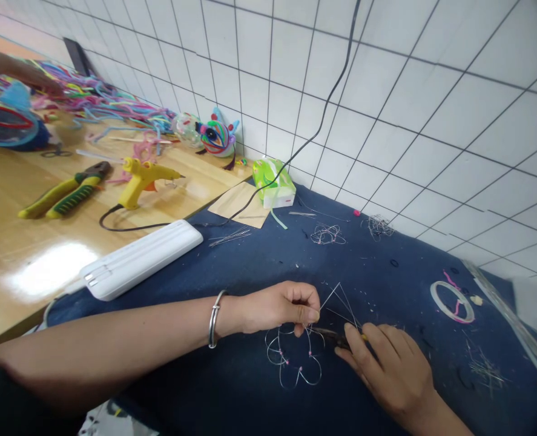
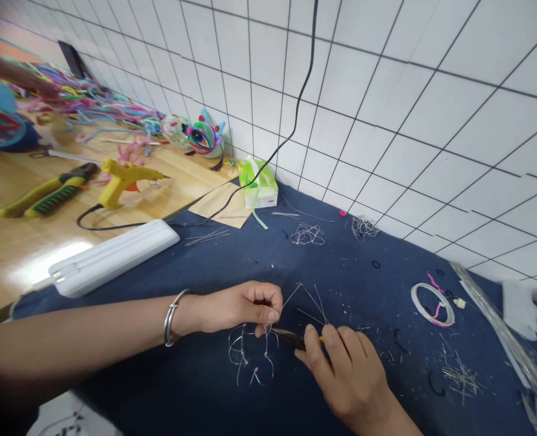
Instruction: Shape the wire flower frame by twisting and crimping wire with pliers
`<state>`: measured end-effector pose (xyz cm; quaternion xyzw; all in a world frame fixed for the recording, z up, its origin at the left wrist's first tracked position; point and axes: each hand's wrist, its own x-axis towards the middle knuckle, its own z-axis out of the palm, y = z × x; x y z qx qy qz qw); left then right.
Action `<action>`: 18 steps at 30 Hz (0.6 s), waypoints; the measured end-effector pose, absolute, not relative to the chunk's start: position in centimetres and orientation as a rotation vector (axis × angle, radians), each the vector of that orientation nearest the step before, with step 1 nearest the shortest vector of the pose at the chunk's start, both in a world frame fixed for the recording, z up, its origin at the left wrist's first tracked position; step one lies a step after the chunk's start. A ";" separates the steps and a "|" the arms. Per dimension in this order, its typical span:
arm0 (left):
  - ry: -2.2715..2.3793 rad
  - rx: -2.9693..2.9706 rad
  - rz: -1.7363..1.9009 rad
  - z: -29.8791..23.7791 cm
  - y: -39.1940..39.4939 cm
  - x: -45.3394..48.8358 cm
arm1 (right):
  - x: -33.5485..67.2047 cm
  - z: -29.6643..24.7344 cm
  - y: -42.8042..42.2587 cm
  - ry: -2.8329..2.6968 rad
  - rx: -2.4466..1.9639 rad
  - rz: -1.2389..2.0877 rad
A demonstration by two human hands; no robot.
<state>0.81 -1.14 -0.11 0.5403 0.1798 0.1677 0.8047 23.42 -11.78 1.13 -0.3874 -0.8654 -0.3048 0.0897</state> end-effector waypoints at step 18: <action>0.410 1.539 0.404 -0.3 -1.2 0.6 | 23.2 1.1 -11.8 -2.613 -1.195 -0.730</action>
